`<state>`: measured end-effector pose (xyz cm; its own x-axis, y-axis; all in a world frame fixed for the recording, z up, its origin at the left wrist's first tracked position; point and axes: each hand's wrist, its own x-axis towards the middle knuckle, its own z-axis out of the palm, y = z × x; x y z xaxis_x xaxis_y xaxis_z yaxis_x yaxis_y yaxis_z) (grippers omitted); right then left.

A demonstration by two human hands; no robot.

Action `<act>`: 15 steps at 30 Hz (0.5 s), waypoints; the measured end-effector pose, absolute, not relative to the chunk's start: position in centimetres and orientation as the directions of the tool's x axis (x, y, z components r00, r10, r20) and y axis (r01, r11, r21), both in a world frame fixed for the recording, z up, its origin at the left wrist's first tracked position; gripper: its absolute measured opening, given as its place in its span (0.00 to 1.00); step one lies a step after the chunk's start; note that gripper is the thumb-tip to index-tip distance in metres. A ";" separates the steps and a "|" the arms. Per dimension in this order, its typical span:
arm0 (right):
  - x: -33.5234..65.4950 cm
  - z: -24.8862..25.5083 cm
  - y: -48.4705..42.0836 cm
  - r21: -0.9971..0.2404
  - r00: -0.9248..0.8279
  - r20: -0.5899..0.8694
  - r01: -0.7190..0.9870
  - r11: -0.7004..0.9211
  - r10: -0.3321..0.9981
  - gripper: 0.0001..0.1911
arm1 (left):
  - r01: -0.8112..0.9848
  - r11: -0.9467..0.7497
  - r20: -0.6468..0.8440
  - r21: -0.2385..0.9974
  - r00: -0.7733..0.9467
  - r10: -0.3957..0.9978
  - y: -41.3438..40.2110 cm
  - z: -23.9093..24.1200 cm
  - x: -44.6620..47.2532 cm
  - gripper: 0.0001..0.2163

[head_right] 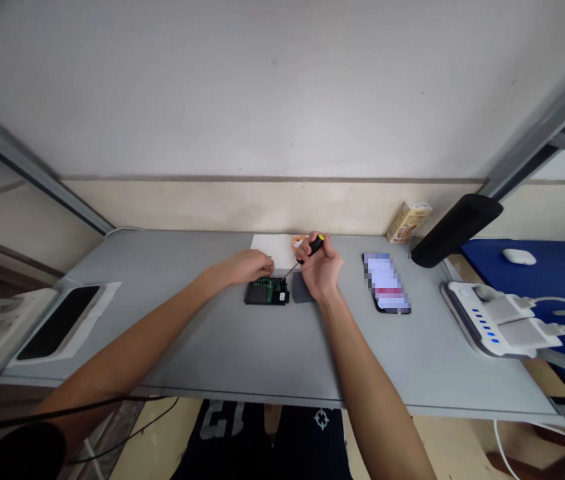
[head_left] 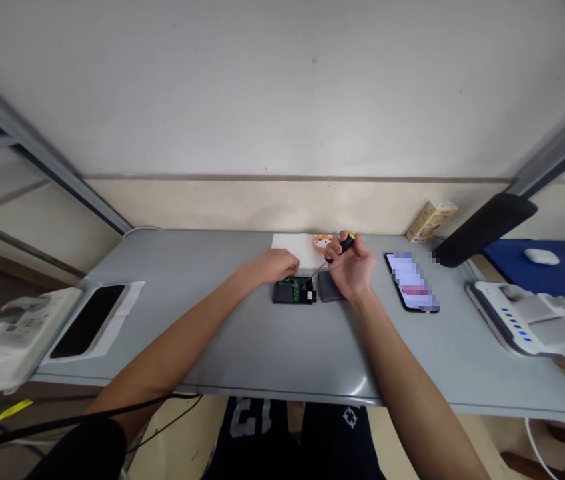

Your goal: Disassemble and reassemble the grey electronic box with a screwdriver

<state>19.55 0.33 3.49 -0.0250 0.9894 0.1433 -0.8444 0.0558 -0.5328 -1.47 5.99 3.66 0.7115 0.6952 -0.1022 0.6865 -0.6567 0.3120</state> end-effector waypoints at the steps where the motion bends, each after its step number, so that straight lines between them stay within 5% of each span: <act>1: 19.6 3.6 0.3 -0.539 -0.019 0.138 -0.841 0.059 0.990 0.17 | 0.678 -0.662 -0.099 0.321 0.719 0.688 6.0 3.8 -1.4 0.07; 15: 19.6 4.5 -0.1 -0.569 -0.002 0.135 -0.819 0.076 0.991 0.18 | 0.697 -0.643 0.036 0.317 0.669 0.743 9.4 3.2 2.4 0.09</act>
<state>19.62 -0.13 4.52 -0.0023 0.9908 0.1354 -0.8187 0.0759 -0.5692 2.41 9.37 3.24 0.6686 0.7427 0.0360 0.6973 -0.6431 0.3166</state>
